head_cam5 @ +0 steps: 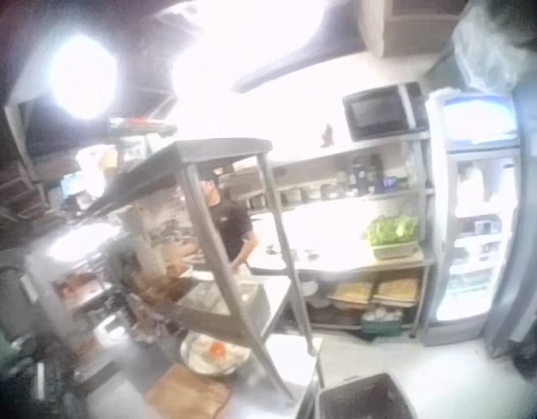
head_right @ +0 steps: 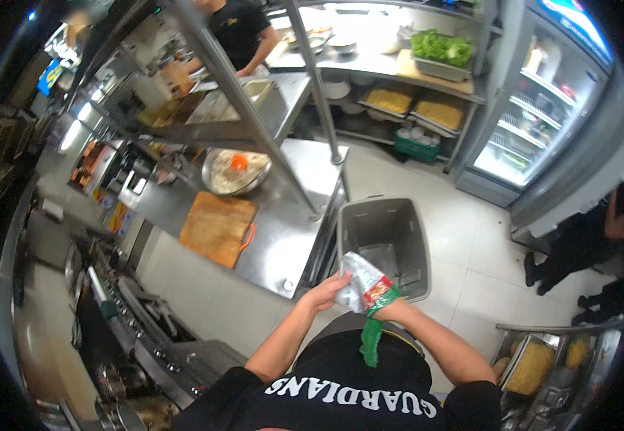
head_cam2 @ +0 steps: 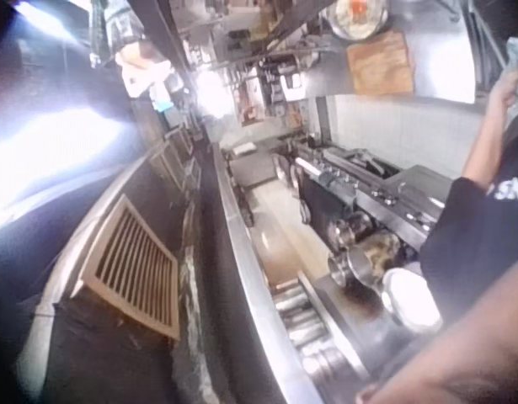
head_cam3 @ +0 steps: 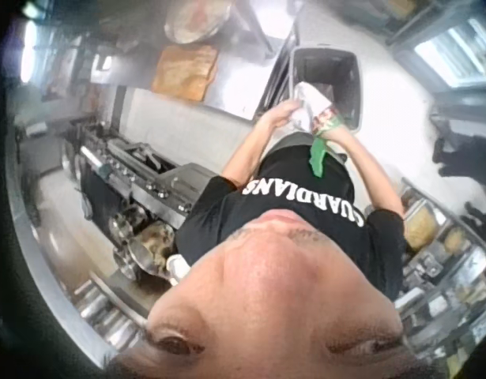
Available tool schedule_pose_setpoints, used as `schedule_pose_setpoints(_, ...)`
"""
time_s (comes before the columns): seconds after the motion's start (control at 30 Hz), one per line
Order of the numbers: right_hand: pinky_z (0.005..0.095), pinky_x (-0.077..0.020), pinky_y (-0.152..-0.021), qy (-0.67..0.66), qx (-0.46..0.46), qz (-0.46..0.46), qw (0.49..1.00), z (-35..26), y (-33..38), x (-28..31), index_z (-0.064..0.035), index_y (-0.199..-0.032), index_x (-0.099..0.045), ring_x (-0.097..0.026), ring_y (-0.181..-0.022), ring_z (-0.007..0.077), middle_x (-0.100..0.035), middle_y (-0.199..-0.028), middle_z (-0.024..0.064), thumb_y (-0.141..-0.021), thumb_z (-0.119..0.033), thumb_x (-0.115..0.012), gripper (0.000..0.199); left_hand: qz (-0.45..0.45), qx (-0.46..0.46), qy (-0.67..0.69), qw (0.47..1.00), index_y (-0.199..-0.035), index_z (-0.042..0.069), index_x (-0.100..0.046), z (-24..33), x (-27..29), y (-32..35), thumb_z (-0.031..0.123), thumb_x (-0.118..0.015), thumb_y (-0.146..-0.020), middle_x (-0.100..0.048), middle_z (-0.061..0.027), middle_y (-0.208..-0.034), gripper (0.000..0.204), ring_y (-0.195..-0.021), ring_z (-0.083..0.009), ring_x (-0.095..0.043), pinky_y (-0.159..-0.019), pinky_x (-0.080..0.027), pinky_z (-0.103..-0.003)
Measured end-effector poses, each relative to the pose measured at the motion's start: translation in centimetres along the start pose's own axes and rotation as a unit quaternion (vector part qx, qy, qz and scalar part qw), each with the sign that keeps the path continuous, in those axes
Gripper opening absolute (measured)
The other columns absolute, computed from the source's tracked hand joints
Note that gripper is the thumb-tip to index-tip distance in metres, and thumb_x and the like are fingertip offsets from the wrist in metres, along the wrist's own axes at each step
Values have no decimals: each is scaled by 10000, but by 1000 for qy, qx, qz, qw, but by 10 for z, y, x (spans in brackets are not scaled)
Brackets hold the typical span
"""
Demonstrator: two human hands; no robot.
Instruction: The person seasons meat in a wok with spice from a container, stirs it with a spatula, and then scoops the cooked meat into a small metal bowl.
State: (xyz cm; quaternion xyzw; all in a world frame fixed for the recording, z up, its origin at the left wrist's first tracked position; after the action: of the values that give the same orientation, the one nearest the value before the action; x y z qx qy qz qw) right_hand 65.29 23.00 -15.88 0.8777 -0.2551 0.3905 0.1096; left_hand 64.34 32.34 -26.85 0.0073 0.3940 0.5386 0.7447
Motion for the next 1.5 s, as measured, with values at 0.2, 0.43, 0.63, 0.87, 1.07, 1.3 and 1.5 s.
schedule_pose_setpoints(0.2,355,-437,-1038,-99,-126,-99,982,52,10,-23,-53,-1357,-567,-603,-1177,273,-618,-1320,139,-814,-221,-638,573,9,17,-32,999,-1436,40,-445,-7,7,-6,473,-514,-1018,-585,-79,-1342,606,-1231,-213,-565,-1063,-434,-391)
schedule_pose_setpoints(0.43,352,-458,-1000,15,19,27,999,22,3,-4,-13,-1267,-586,-616,-1112,295,-640,-1218,164,-788,-260,-661,544,11,-28,-25,999,-1339,8,-518,-12,8,-19,409,-549,-1017,-642,-111,-1243,515,-1127,-240,-629,-983,-487,-393)
schedule_pose_setpoints(0.63,384,-501,-913,70,3,22,997,36,3,-22,-2,-1176,-608,-645,-1037,323,-661,-1127,183,-715,-255,-700,533,-6,-58,-16,998,-1453,40,-402,0,-9,-21,453,-561,-995,-556,-126,-1369,636,-1202,-291,-581,-1034,-457,-450)
schedule_pose_setpoints(0.87,405,-514,-847,131,2,-19,991,34,-8,-51,-13,-1111,-627,-660,-978,332,-676,-1044,180,-706,-231,-702,466,-24,-46,-41,998,-1526,66,-326,3,7,-22,469,-580,-980,-508,-117,-1428,724,-1251,-273,-540,-1065,-419,-438)
schedule_pose_setpoints(1.07,423,-524,-791,157,5,-52,986,41,-11,-66,-22,-1056,-644,-673,-929,339,-689,-973,178,-698,-210,-704,409,-3,-41,-59,997,-1497,53,-365,-11,3,-11,487,-559,-987,-521,-132,-1404,697,-1223,-282,-562,-1028,-453,-439)
schedule_pose_setpoints(1.3,436,-526,-786,16,18,49,998,40,-13,-28,-30,-966,-660,-679,-877,351,-696,-907,190,-679,-207,-728,344,-13,-63,3,998,-1500,35,-328,-16,3,1,608,-478,-969,-474,-162,-1457,796,-1304,-340,-499,-1074,-417,-492)
schedule_pose_setpoints(1.5,421,-509,-677,-84,28,277,957,-43,35,128,-30,-862,-643,-658,-755,330,-689,-828,141,-759,-93,-718,143,43,-169,106,979,-1469,96,-399,24,56,25,615,-439,-984,-525,-116,-1416,711,-1248,-312,-530,-1037,-451,-484)
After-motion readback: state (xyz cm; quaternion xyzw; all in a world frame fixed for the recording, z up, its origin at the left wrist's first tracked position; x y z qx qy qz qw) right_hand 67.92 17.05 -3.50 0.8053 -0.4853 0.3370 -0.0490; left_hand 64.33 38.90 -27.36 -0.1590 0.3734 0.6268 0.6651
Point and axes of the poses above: each hand's wrist, its own y-axis away from the middle knuckle, its own x-axis out of the back of the hand, z = x × y, the point moved 9 cm from there along -y, towards the middle knuckle
